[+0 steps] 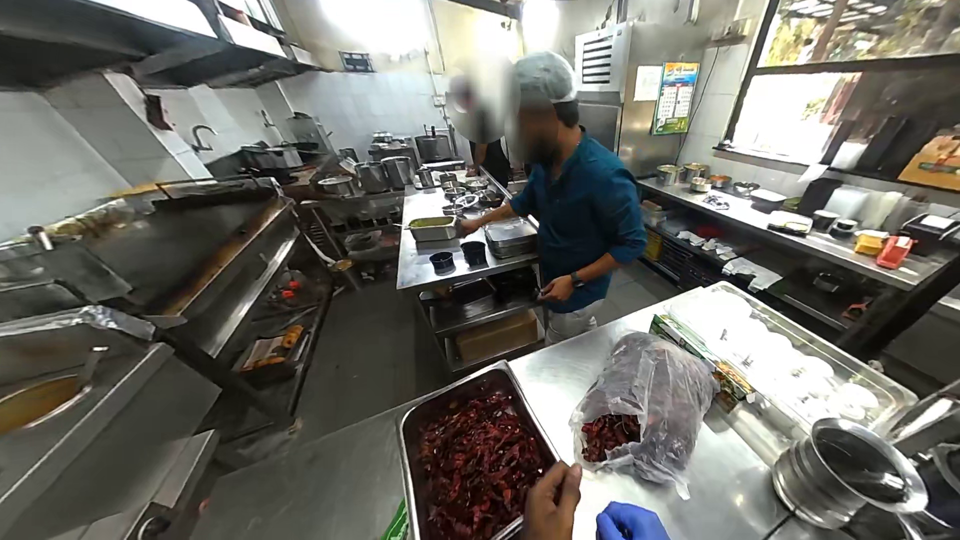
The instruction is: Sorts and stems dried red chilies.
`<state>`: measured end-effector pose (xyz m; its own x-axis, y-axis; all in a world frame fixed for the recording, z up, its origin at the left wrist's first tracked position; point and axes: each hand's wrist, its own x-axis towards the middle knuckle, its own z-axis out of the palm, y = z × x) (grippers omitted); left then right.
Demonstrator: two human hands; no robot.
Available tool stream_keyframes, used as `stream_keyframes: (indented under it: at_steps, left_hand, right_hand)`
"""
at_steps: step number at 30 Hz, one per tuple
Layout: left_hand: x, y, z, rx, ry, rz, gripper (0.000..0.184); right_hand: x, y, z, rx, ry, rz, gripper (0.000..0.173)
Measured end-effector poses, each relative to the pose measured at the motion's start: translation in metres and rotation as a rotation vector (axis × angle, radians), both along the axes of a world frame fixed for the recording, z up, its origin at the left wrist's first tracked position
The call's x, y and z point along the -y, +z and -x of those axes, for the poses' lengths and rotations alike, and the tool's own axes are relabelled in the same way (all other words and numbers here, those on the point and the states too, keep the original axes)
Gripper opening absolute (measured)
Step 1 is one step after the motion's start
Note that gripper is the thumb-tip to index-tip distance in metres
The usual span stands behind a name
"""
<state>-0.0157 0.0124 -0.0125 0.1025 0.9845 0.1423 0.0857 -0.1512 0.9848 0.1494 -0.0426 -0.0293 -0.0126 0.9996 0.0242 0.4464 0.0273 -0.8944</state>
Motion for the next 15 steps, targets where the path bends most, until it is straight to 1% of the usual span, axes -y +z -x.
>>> stream_keyframes:
  at_steps: [1, 2, 3, 4, 5, 6, 7, 8, 10, 11, 12, 13, 14, 15]
  left_hand:
    - [-0.009, -0.006, 0.010, -0.101, -0.012, 0.015, 0.032]
    - [-0.016, -0.011, 0.020, -0.214, -0.037, 0.036, 0.032]
    - [-0.020, -0.013, 0.030, -0.319, -0.061, 0.066, 0.031]
    - [-0.022, -0.013, 0.038, -0.395, -0.078, 0.090, 0.030]
    - [-0.024, -0.012, 0.045, -0.459, -0.083, 0.106, 0.029]
    - [-0.027, -0.011, 0.050, -0.517, -0.076, 0.116, 0.028]
    - [-0.030, -0.010, 0.055, -0.573, -0.060, 0.120, 0.029]
    - [-0.032, -0.008, 0.059, -0.642, -0.032, 0.115, 0.030]
    - [-0.034, -0.007, 0.064, -0.831, 0.080, 0.028, 0.032]
    - [-0.035, -0.009, 0.066, -0.938, 0.155, -0.055, 0.034]
    - [-0.036, -0.013, 0.067, -1.031, 0.221, -0.147, 0.037]
    - [-0.038, -0.018, 0.069, -1.089, 0.274, -0.248, 0.041]
    - [-0.040, -0.022, 0.069, -1.089, 0.308, -0.346, 0.041]
    - [-0.042, -0.023, 0.066, -1.039, 0.307, -0.415, 0.038]
  right_hand:
    - [-0.004, -0.006, -0.003, 0.172, 0.079, 0.053, 0.038]
    - [-0.006, -0.002, -0.003, 0.354, 0.176, 0.145, 0.040]
    - [-0.005, 0.010, -0.002, 0.513, 0.297, 0.294, 0.043]
    - [-0.004, 0.008, 0.001, 0.650, 0.390, 0.405, 0.044]
    - [-0.001, -0.006, 0.005, 0.740, 0.446, 0.458, 0.042]
    - [0.001, -0.020, 0.008, 0.765, 0.509, 0.499, 0.040]
    - [0.003, -0.028, 0.011, 0.724, 0.564, 0.515, 0.038]
    - [0.006, -0.038, 0.015, 0.641, 0.600, 0.469, 0.038]
    - [0.008, -0.065, 0.024, 0.384, 0.621, 0.281, 0.039]
    - [0.007, -0.069, 0.029, 0.248, 0.616, 0.241, 0.046]
    - [0.005, -0.068, 0.032, 0.166, 0.593, 0.217, 0.052]
    - [0.002, -0.065, 0.032, 0.156, 0.538, 0.189, 0.054]
    - [-0.002, -0.063, 0.028, 0.198, 0.462, 0.157, 0.054]
    - [-0.006, -0.063, 0.022, 0.265, 0.386, 0.127, 0.051]
